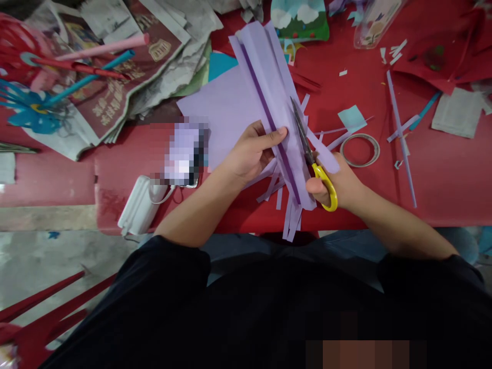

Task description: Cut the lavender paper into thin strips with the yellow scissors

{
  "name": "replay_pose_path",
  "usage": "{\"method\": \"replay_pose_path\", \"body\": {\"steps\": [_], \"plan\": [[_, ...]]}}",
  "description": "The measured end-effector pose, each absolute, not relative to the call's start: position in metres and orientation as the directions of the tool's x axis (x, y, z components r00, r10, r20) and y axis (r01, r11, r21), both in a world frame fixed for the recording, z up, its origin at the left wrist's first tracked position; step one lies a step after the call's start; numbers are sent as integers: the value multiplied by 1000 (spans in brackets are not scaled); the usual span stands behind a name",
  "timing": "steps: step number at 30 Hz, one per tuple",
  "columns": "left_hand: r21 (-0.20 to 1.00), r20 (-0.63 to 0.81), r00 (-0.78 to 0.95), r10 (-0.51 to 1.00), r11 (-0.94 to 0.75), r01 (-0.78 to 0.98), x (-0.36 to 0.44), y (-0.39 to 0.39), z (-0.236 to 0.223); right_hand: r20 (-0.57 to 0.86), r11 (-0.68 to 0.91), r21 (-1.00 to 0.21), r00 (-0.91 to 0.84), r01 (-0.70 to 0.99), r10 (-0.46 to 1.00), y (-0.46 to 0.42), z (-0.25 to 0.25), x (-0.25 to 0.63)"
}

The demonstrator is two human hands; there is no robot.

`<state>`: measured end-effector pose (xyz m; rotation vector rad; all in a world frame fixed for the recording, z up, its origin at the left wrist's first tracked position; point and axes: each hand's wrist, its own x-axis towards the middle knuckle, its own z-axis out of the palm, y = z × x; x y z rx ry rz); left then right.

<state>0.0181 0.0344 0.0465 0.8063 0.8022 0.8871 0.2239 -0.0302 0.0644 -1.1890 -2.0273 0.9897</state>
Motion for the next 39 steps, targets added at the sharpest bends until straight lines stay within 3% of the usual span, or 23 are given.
{"method": "replay_pose_path", "body": {"steps": [5, 15, 22, 34, 39], "plan": [[856, -238, 419, 876, 393, -336, 18, 34, 49, 128, 345, -794, -417, 501, 900, -28, 63, 226], [859, -245, 455, 856, 409, -307, 18, 32, 44, -27, 76, -918, -252, 390, 967, -39, 63, 223], [862, -250, 445, 860, 407, -303, 18, 33, 46, 71, 219, -883, -342, 416, 937, -33, 69, 222], [874, -250, 487, 837, 412, -259, 21, 27, 41, 5, 114, -897, -249, 427, 969, -33, 64, 224], [878, -234, 496, 836, 401, -261, 19, 28, 42, 45, 162, -860, -245, 485, 969, -34, 63, 224]]}}
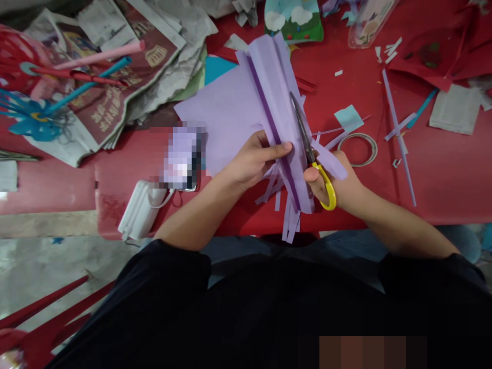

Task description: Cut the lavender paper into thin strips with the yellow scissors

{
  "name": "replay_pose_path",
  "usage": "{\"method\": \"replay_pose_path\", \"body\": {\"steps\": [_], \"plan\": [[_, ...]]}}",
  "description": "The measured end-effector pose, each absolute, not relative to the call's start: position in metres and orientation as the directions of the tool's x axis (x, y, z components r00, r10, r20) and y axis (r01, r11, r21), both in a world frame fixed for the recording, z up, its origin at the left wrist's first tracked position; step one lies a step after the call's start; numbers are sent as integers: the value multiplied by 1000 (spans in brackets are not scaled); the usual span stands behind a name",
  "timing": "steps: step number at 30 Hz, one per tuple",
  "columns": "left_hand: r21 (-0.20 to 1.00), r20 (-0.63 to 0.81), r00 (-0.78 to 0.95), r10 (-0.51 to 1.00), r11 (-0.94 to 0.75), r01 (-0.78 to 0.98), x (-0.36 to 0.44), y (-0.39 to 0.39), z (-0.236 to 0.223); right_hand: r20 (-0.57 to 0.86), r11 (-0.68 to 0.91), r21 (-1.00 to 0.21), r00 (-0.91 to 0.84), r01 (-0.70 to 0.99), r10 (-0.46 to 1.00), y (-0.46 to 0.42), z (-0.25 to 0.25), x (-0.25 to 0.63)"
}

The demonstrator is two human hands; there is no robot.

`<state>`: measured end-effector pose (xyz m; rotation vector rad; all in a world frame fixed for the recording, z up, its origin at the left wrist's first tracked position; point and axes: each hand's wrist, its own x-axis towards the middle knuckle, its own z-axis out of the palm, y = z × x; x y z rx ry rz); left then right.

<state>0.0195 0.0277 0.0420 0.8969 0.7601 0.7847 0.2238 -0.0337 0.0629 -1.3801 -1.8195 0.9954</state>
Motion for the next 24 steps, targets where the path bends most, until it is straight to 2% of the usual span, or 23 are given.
{"method": "replay_pose_path", "body": {"steps": [3, 6, 10, 19, 24], "plan": [[876, -236, 484, 842, 400, -269, 19, 28, 44, 49, 175, -860, -265, 480, 963, -32, 64, 223], [877, -237, 493, 837, 403, -262, 19, 27, 47, 134, 286, -823, -322, 490, 937, -29, 64, 224], [879, -248, 525, 815, 417, -232, 20, 23, 50, 160, 320, -798, -334, 510, 929, -26, 62, 226], [873, -244, 531, 811, 422, -244, 21, 21, 51, 82, 218, -810, -263, 545, 961, -30, 64, 227], [856, -250, 529, 811, 440, -270, 20, 21, 54, 83, 223, -800, -266, 556, 961, -29, 59, 225]]}}
